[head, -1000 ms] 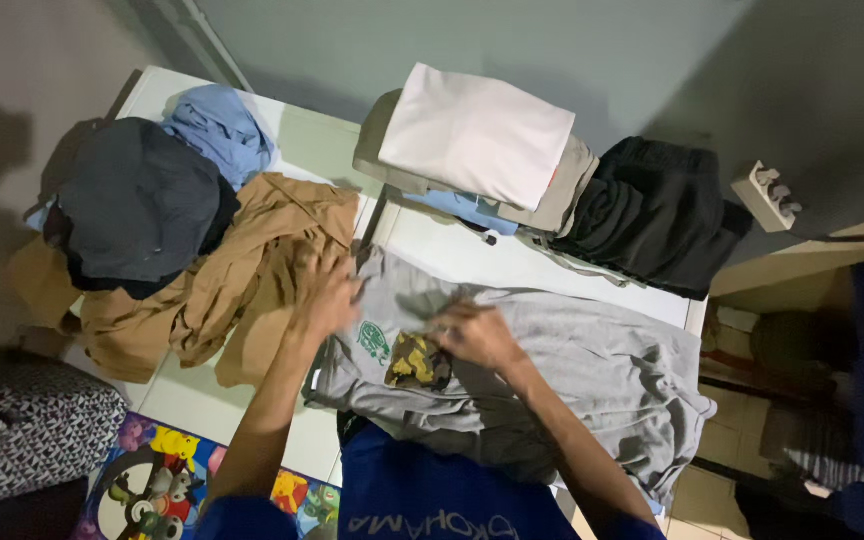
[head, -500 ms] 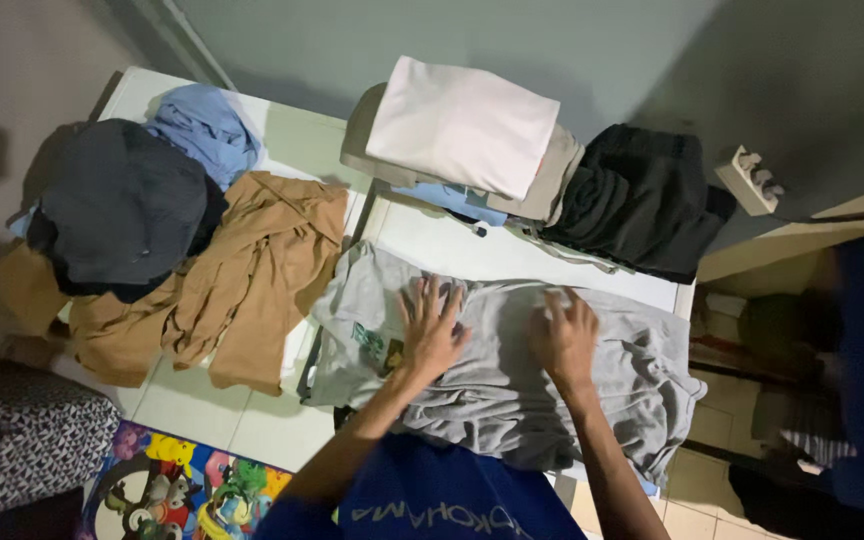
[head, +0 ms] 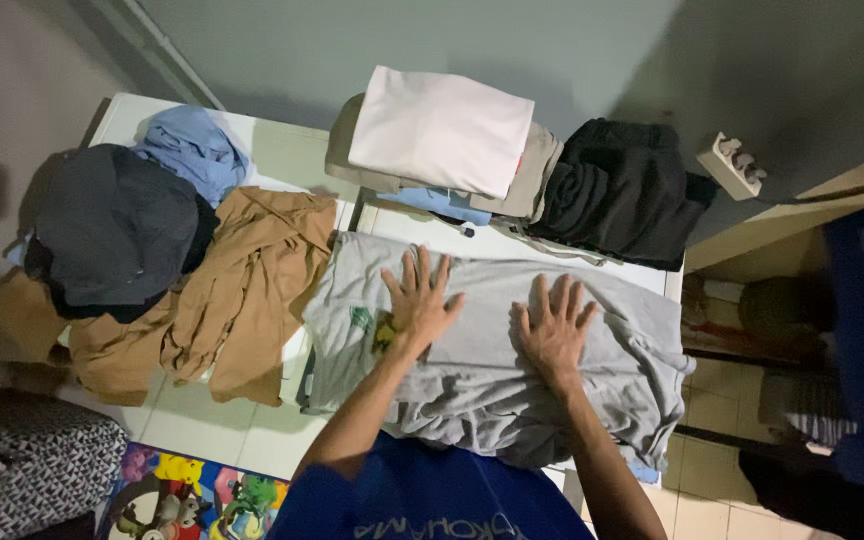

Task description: The person folds a white garment and a gray t-shirt on a white table. They smooth and fold each item by hand, then place the folded white garment on a stack of other folded clothes.

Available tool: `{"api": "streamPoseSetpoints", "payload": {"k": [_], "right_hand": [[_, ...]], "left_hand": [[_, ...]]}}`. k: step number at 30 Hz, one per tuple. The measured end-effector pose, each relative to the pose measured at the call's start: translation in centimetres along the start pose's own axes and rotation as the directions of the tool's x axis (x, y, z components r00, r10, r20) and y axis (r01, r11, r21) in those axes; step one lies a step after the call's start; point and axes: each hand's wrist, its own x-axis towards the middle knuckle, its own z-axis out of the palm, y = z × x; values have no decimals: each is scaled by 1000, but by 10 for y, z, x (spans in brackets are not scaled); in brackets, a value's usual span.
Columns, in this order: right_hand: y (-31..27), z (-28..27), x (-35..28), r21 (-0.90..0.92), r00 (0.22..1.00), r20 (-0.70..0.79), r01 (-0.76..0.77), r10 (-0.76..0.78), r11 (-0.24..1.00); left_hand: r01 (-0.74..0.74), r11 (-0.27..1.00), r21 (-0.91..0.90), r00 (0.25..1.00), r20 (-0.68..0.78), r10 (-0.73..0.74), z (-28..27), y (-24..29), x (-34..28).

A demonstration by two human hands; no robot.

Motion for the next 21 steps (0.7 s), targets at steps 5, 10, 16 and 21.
{"api": "streamPoseSetpoints", "payload": {"k": [5,10,16,21], "right_hand": [[-10,2,20,-5,1000,5,3,-3,1000],[-4,7,30,67,999,-33,37,-35,997],[51,4,-4,128,988,-139,81,-63,988],[109,-18,-34,-23,994,-107,-33,31,999]], "left_hand": [[7,1000,1,1000,-20,-7,-5,-12,28],[-23,999,34,995,-94,26,-6,-17,41],[-59,997,51,989,-129,65,1,-22,44],[-85,994,66,989,-117,92,0,-26,53]]}}
